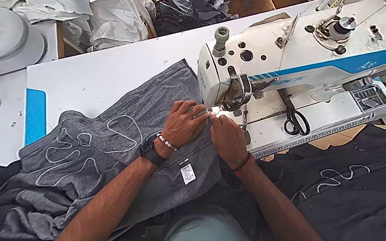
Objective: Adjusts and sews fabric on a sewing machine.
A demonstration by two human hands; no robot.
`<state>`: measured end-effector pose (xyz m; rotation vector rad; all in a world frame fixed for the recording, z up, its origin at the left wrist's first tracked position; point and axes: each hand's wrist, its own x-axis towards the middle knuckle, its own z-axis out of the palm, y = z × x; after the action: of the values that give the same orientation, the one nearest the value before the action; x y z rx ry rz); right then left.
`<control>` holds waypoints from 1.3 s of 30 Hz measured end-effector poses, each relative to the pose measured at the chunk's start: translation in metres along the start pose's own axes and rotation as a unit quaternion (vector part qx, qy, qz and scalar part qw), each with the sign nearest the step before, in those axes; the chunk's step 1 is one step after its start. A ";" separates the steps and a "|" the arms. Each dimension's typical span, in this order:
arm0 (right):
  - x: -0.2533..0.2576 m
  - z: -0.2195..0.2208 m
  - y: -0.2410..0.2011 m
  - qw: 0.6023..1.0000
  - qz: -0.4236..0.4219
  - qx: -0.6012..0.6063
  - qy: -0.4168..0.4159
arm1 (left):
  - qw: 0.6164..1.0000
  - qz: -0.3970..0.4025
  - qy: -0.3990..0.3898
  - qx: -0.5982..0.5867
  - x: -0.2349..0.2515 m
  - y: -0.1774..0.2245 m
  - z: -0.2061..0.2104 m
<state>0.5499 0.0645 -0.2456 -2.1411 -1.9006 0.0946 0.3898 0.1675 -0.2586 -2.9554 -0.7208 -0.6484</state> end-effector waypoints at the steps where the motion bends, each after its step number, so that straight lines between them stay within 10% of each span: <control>1: 0.003 0.000 0.000 1.000 0.001 -0.004 -0.001 | 1.000 0.017 0.000 0.003 0.002 -0.003 -0.001; 8: -0.012 -0.002 0.016 0.984 0.073 0.147 0.068 | 0.981 -0.128 -0.047 -0.137 -0.010 0.029 -0.008; 17: -0.018 -0.007 0.012 0.980 0.127 0.150 0.038 | 0.995 -0.068 -0.047 -0.054 -0.017 0.023 0.001; 26: -0.038 -0.006 0.013 0.996 -0.043 0.039 0.066 | 0.995 -0.014 -0.054 -0.084 -0.016 0.022 -0.001; 37: -0.170 -0.024 0.056 0.987 -0.004 0.042 0.153 | 0.994 -0.024 -0.049 -0.099 -0.027 0.038 -0.002; 39: -0.158 -0.042 0.060 0.999 0.037 0.003 0.026 | 0.994 -0.024 -0.045 -0.100 -0.026 0.037 -0.002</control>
<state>0.5962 -0.1034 -0.2411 -2.1887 -1.7902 0.0595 0.3848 0.1229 -0.2643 -3.1774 -0.7805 -0.6286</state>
